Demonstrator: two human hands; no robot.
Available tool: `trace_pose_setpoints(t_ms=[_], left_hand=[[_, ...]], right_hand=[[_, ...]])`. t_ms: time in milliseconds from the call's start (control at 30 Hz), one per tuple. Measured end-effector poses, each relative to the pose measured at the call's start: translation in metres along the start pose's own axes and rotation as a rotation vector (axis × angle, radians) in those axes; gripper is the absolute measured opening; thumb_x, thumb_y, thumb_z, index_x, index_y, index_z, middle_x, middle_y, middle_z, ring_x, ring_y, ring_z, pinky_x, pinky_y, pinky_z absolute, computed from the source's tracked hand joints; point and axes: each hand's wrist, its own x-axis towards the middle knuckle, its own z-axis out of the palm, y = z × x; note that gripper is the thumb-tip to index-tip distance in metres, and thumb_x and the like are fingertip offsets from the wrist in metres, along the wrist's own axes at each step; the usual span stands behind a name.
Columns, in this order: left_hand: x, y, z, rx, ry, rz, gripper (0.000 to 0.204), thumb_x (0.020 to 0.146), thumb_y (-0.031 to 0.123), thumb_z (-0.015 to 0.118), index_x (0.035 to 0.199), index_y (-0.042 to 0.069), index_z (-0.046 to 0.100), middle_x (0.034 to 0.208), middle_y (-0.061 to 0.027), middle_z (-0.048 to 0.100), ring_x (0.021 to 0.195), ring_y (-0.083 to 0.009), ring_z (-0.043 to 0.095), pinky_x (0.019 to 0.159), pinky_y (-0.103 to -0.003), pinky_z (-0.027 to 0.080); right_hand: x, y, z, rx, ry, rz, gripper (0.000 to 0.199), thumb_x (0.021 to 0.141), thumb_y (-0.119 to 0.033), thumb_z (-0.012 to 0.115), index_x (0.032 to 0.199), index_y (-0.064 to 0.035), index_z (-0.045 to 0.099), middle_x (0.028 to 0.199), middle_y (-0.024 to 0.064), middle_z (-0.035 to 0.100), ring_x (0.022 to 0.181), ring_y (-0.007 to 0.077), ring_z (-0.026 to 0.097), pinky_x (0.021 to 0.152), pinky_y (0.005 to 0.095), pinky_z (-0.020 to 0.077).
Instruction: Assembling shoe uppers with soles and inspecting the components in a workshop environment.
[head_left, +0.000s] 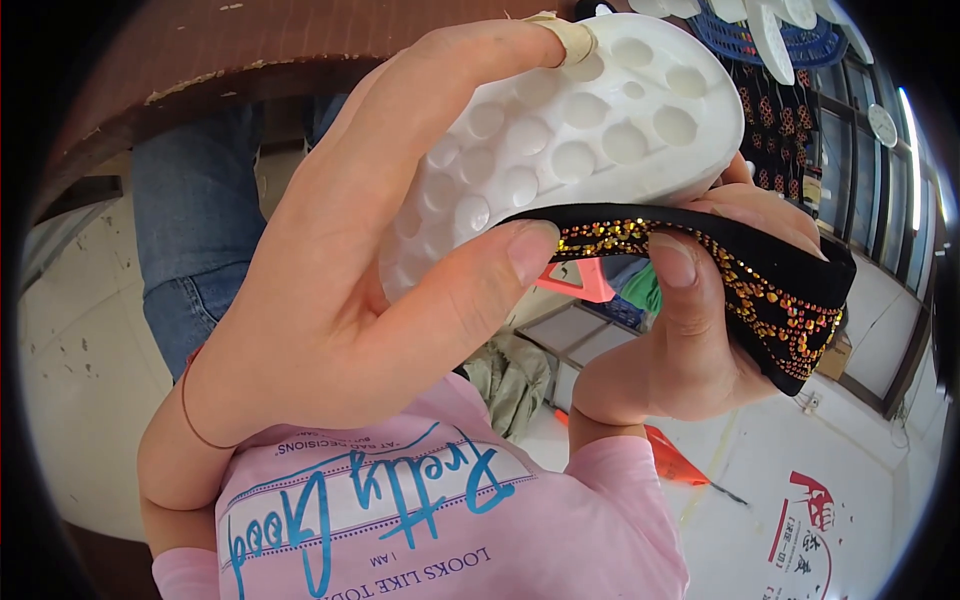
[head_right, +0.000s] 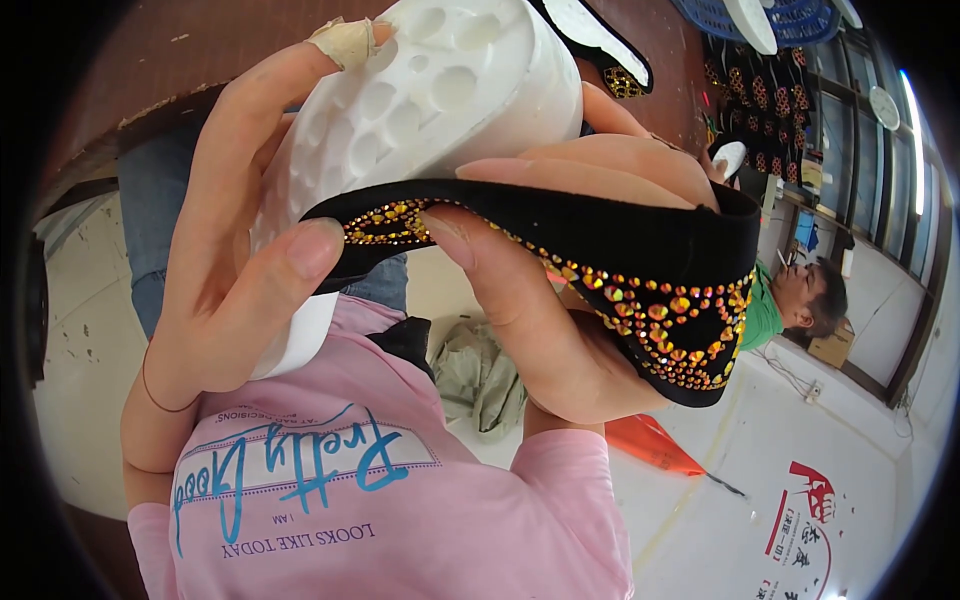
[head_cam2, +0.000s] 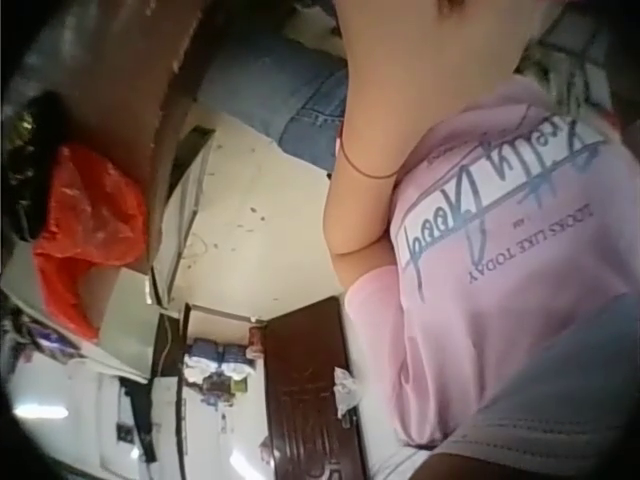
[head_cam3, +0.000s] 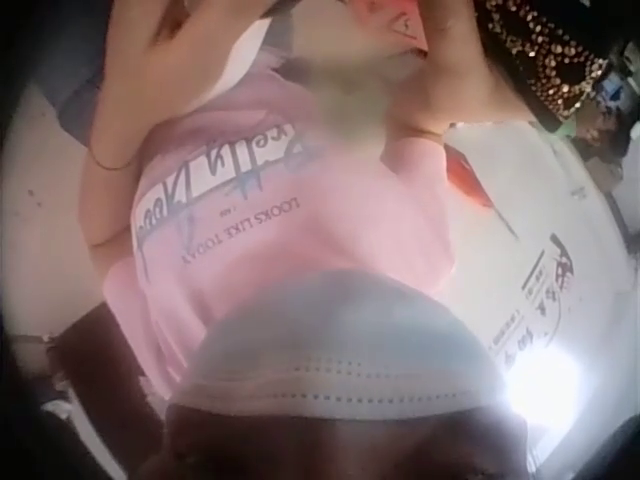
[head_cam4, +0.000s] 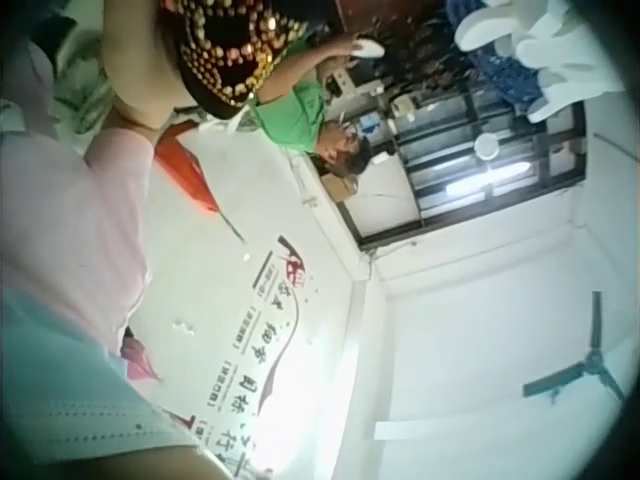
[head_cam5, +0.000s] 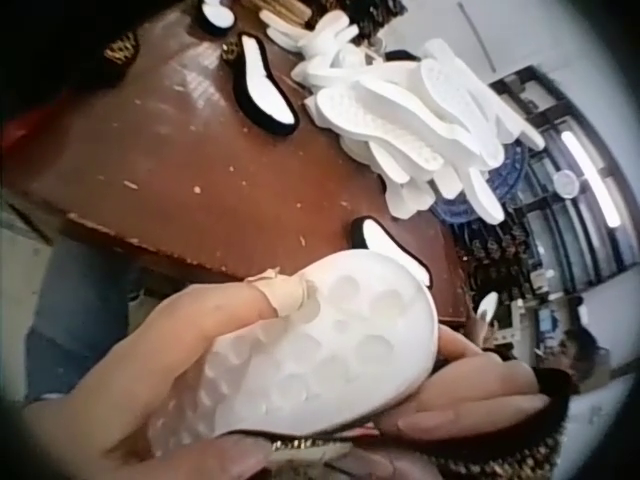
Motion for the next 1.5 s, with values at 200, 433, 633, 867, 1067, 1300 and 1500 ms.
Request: trace_pose_setpoints(t_ms=[200,433,633,867,1067,1300,1500], left_hand=[[0.002,-0.001,0.004,-0.077,0.040,0.022,0.073,0.072,0.018,0.059,0.137,-0.003,0.032,0.137,-0.0200,0.041,0.124,-0.0304,0.041,0.105,-0.039,0.030],[0.006,-0.008,-0.006,-0.050,0.025,0.209,0.080,0.064,0.020,0.062,0.135,-0.005,0.034,0.131,-0.0206,0.045,0.116,-0.0310,0.047,0.102,-0.039,0.035],[0.005,-0.015,-0.007,-0.019,-0.014,0.302,0.081,0.063,0.021,0.064,0.134,-0.005,0.036,0.129,-0.0203,0.047,0.113,-0.0310,0.049,0.101,-0.038,0.036],[0.003,-0.005,0.005,-0.211,0.009,0.092,0.080,0.064,0.021,0.063,0.135,-0.005,0.035,0.131,-0.0206,0.045,0.116,-0.0313,0.048,0.102,-0.040,0.035],[0.001,-0.006,-0.001,-0.107,-0.041,0.128,0.078,0.069,0.020,0.062,0.137,-0.003,0.031,0.136,-0.0213,0.042,0.121,-0.0320,0.044,0.105,-0.041,0.033],[0.001,-0.002,0.001,-0.063,-0.025,0.086,0.076,0.074,0.019,0.061,0.138,-0.002,0.027,0.139,-0.0217,0.039,0.124,-0.0329,0.042,0.105,-0.042,0.032],[0.001,-0.003,0.004,-0.122,-0.015,0.081,0.078,0.072,0.019,0.064,0.139,0.000,0.027,0.140,-0.0210,0.038,0.125,-0.0331,0.042,0.106,-0.042,0.031]], right_hand=[[0.002,0.006,-0.008,0.053,-0.086,-0.147,0.025,0.063,-0.008,0.071,0.086,-0.0035,0.060,0.072,0.0085,0.061,0.065,0.0185,0.055,0.078,0.0373,0.0492],[-0.003,-0.003,-0.001,0.033,-0.018,-0.169,0.023,0.066,-0.010,0.069,0.085,-0.0067,0.057,0.070,0.0060,0.056,0.063,0.0168,0.051,0.072,0.0336,0.0464],[-0.004,-0.004,0.001,0.009,0.021,-0.162,0.022,0.068,-0.011,0.068,0.084,-0.0094,0.054,0.068,0.0038,0.052,0.061,0.0154,0.048,0.068,0.0305,0.0439],[-0.010,-0.006,-0.004,0.010,0.039,-0.145,0.021,0.070,-0.013,0.067,0.083,-0.0122,0.051,0.067,0.0017,0.049,0.060,0.0139,0.044,0.063,0.0273,0.0414],[-0.004,-0.010,-0.009,-0.037,-0.058,-0.118,0.023,0.066,-0.010,0.068,0.081,-0.0094,0.051,0.068,0.0042,0.051,0.062,0.0165,0.048,0.065,0.0289,0.0428],[-0.002,-0.008,-0.014,-0.061,-0.143,-0.092,0.024,0.064,-0.009,0.069,0.080,-0.0070,0.051,0.069,0.0060,0.053,0.063,0.0181,0.050,0.065,0.0304,0.0440],[0.001,-0.004,-0.011,0.002,-0.127,-0.123,0.024,0.064,-0.008,0.069,0.080,-0.0057,0.052,0.068,0.0059,0.052,0.061,0.0177,0.050,0.062,0.0319,0.0446]])
